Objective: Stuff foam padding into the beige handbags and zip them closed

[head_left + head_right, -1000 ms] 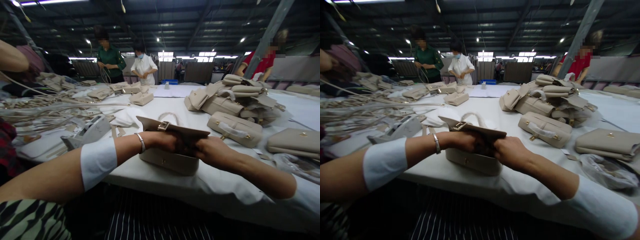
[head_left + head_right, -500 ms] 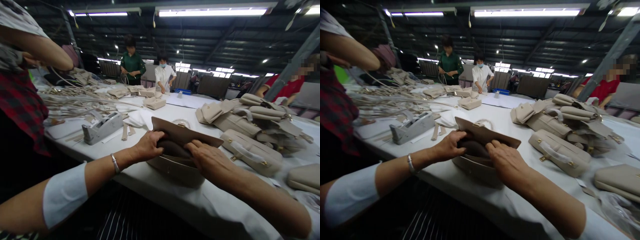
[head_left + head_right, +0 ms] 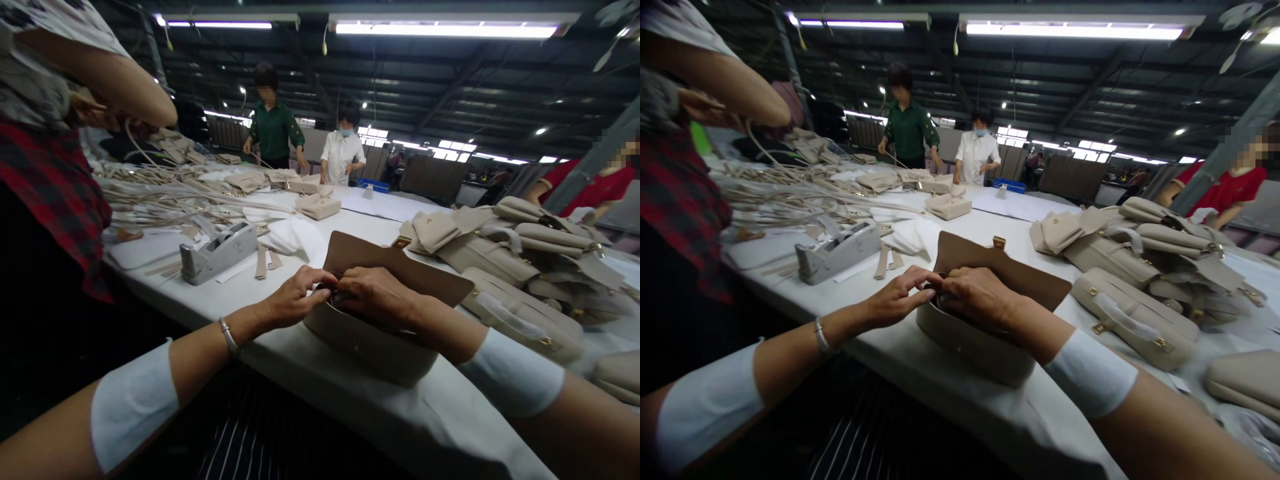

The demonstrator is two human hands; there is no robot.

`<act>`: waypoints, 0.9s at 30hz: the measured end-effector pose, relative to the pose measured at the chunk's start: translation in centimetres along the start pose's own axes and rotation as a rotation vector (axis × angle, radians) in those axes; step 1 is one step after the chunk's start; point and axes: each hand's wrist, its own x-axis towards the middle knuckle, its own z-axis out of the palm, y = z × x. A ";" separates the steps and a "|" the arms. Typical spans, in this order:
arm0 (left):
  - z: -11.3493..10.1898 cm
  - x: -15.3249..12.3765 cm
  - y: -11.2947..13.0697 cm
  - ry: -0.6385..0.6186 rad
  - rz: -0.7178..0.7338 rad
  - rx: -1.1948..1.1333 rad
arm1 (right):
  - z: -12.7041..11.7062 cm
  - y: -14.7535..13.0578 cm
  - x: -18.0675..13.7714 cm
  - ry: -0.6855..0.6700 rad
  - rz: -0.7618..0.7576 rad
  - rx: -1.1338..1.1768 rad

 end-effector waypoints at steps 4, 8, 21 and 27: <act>-2.0 1.9 0.2 -0.181 0.045 0.158 | -0.2 -0.8 0.9 -0.049 -0.020 -0.136; -3.6 5.0 2.1 -0.525 0.000 0.343 | -0.4 -1.6 2.1 -0.129 0.226 -0.186; -1.2 7.3 2.8 -0.493 0.000 0.677 | 0.0 -0.9 1.2 -0.247 0.460 -0.166; -1.2 6.6 2.3 -0.333 -0.026 0.579 | 0.2 -1.0 3.1 -0.241 0.542 -0.110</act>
